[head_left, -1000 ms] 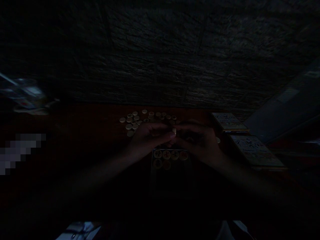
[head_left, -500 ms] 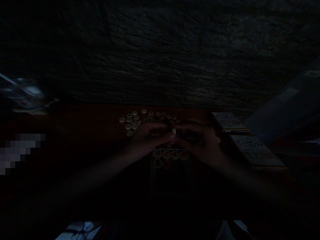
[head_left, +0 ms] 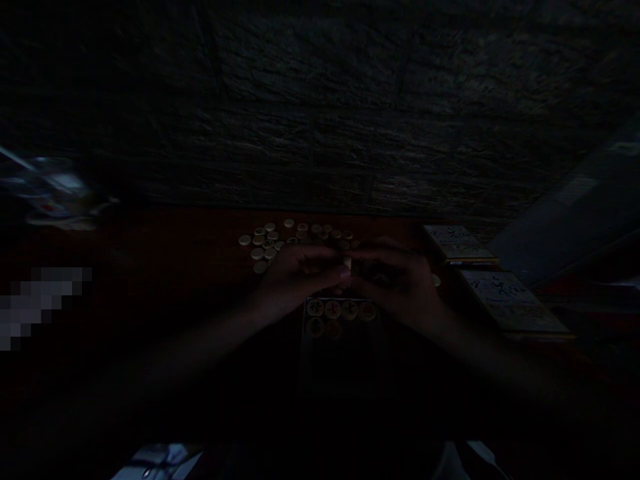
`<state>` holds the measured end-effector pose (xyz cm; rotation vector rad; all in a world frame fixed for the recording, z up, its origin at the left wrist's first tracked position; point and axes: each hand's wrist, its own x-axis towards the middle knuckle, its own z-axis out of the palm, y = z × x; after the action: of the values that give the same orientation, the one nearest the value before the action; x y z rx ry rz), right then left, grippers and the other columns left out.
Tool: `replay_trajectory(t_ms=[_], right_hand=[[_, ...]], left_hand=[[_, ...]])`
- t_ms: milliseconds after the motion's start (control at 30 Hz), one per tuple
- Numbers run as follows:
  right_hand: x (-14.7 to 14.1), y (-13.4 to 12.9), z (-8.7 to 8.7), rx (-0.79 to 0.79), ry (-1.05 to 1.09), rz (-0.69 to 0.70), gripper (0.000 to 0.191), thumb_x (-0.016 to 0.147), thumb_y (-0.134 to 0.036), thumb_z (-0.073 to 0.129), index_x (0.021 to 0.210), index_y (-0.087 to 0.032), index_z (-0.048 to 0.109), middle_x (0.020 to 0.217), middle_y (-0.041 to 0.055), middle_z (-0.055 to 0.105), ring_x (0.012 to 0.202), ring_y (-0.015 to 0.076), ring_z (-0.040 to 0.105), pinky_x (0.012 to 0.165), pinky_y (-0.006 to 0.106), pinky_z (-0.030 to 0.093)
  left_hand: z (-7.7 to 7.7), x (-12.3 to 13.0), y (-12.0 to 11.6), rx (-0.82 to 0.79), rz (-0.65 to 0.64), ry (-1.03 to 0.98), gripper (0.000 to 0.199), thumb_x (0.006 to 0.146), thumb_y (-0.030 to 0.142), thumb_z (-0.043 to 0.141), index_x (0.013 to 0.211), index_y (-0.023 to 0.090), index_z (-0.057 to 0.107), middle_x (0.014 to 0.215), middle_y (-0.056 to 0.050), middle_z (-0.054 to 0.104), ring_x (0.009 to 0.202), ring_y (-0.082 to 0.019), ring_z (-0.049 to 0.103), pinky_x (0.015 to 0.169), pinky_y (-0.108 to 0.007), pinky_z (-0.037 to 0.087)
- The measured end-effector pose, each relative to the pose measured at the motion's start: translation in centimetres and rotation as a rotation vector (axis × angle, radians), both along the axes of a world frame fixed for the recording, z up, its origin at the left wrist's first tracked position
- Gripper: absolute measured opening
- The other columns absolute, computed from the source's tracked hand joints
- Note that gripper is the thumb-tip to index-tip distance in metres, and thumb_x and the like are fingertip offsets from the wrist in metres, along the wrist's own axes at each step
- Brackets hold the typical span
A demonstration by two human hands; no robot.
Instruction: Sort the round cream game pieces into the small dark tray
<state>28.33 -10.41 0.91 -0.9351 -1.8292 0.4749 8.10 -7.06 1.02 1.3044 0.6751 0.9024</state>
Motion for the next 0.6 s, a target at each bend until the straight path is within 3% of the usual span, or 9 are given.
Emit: replay_trajectory(t_ms=[233,433,600], right_hand=[[-0.06,-0.01,0.07,0.030,-0.011,0.013,0.033,0.083,-0.025,0.082,0.116,-0.028,0.076,0.100,0.0042,0.070,0.084,0.0173,0.069,0.070,0.029,0.057],[0.10,0.18,-0.08,0.041,-0.005,0.025,0.032,0.081,-0.025,0.084,0.113,-0.025,0.076,0.103,0.0051,0.071,0.091,0.0191,0.070,0.076,0.031,0.057],[0.19,0.05,-0.08,0.064,-0.049,0.005,0.037,0.081,-0.022,0.084,0.116,-0.028,0.076,0.102,0.0036,0.071,0.089,0.0179,0.070,0.074,0.030,0.057]], left_hand=[[-0.08,-0.01,0.18,0.034,-0.042,0.018,0.022,0.083,0.034,0.080,0.094,0.015,0.079,0.079,-0.005,0.076,0.070,-0.015,0.071,0.068,-0.025,0.058],[-0.32,-0.04,0.26,0.012,-0.022,0.025,0.029,0.074,0.032,0.087,0.096,0.015,0.078,0.085,-0.005,0.078,0.074,-0.015,0.073,0.071,-0.025,0.060],[-0.61,-0.02,0.39,-0.005,-0.081,-0.014,0.024,0.084,0.036,0.080,0.095,0.014,0.078,0.083,-0.004,0.077,0.073,-0.013,0.071,0.070,-0.023,0.059]])
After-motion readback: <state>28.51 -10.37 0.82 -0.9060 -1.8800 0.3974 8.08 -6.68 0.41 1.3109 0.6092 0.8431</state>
